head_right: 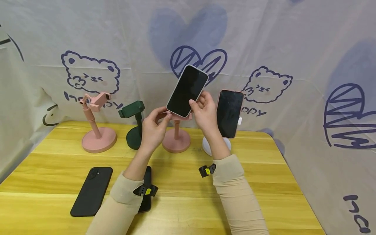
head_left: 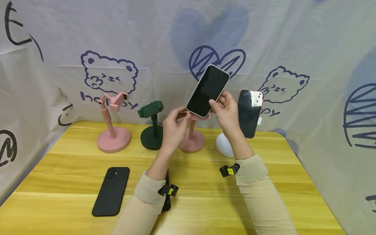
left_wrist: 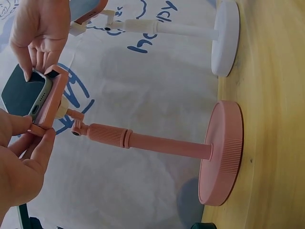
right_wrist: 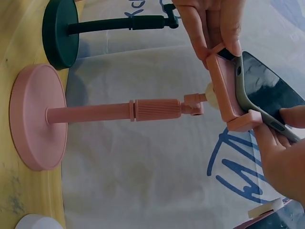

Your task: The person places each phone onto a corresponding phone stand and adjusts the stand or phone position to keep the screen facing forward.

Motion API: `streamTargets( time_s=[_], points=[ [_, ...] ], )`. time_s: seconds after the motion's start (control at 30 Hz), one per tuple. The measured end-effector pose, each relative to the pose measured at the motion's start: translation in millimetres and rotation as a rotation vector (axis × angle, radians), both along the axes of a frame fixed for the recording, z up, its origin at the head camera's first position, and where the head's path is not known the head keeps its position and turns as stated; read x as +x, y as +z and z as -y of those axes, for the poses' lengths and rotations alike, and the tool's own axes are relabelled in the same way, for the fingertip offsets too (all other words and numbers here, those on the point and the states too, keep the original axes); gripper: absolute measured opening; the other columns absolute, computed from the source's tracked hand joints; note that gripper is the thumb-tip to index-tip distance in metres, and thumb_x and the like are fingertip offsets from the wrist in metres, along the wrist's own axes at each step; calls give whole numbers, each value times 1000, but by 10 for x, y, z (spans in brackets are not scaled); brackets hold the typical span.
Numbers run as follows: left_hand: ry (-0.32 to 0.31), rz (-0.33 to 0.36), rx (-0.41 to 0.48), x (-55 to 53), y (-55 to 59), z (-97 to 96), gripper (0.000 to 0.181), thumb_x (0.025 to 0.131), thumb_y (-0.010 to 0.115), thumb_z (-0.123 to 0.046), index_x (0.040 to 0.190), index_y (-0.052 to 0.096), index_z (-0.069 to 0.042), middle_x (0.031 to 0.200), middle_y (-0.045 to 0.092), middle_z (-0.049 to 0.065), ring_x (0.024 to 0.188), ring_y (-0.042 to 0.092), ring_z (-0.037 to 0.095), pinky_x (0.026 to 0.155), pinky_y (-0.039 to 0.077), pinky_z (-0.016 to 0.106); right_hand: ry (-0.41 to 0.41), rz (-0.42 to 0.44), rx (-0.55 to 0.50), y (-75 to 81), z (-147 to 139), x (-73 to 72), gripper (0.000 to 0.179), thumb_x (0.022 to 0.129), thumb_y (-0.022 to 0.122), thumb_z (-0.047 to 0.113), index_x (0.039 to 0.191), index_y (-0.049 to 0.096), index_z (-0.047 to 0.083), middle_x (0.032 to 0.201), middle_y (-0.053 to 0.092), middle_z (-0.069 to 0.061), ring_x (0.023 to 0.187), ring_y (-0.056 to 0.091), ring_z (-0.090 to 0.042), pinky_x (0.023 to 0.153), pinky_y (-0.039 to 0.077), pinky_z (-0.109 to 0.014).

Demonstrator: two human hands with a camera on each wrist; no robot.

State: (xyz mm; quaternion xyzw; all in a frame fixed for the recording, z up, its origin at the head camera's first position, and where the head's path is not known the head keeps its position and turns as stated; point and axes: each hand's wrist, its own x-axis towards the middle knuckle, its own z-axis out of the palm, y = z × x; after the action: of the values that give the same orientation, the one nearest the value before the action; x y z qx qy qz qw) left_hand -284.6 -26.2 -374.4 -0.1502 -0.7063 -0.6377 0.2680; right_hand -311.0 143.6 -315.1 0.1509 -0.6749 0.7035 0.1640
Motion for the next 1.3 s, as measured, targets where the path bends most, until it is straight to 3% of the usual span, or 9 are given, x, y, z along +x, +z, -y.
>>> streamTargets(
  time_s=[0.13, 0.27, 0.47, 0.7, 1.3],
  points=[
    [10, -3, 4, -16, -4, 0, 31, 100, 70, -6, 128, 67, 5, 123, 67, 21, 116, 70, 32, 98, 59, 40, 78, -2, -37, -6, 3, -7, 37, 102, 54, -10, 137, 43, -7, 130, 60, -25, 97, 67, -10, 82, 59, -23],
    [9, -2, 10, -24, -10, -7, 31, 100, 70, -7, 128, 68, 5, 123, 67, 21, 115, 70, 31, 97, 59, 39, 106, -17, -35, -4, 5, -22, 39, 100, 54, -10, 137, 41, -6, 132, 60, -28, 100, 68, -10, 86, 59, -23],
    [23, 6, 1, -21, -17, 3, 31, 99, 72, -9, 127, 69, 5, 121, 71, 20, 111, 72, 32, 96, 60, 39, 98, -47, 25, -34, -16, -61, 41, 101, 57, -9, 139, 41, -10, 136, 59, -30, 108, 68, -12, 93, 58, -25],
    [65, -18, -14, -34, -23, 8, 29, 99, 73, -12, 123, 74, 3, 115, 75, 19, 103, 75, 30, 90, 62, 37, 55, -97, 116, -71, -45, -84, 39, 101, 60, -6, 137, 44, -10, 133, 62, -29, 110, 68, -15, 94, 58, -24],
    [107, -81, -117, -5, 28, 63, 23, 97, 73, -8, 117, 77, 3, 108, 77, 18, 92, 77, 27, 82, 64, 36, 69, -152, 146, -89, -75, -96, 40, 99, 60, -11, 136, 43, -13, 128, 62, -32, 104, 67, -6, 92, 57, -19]
  ],
)
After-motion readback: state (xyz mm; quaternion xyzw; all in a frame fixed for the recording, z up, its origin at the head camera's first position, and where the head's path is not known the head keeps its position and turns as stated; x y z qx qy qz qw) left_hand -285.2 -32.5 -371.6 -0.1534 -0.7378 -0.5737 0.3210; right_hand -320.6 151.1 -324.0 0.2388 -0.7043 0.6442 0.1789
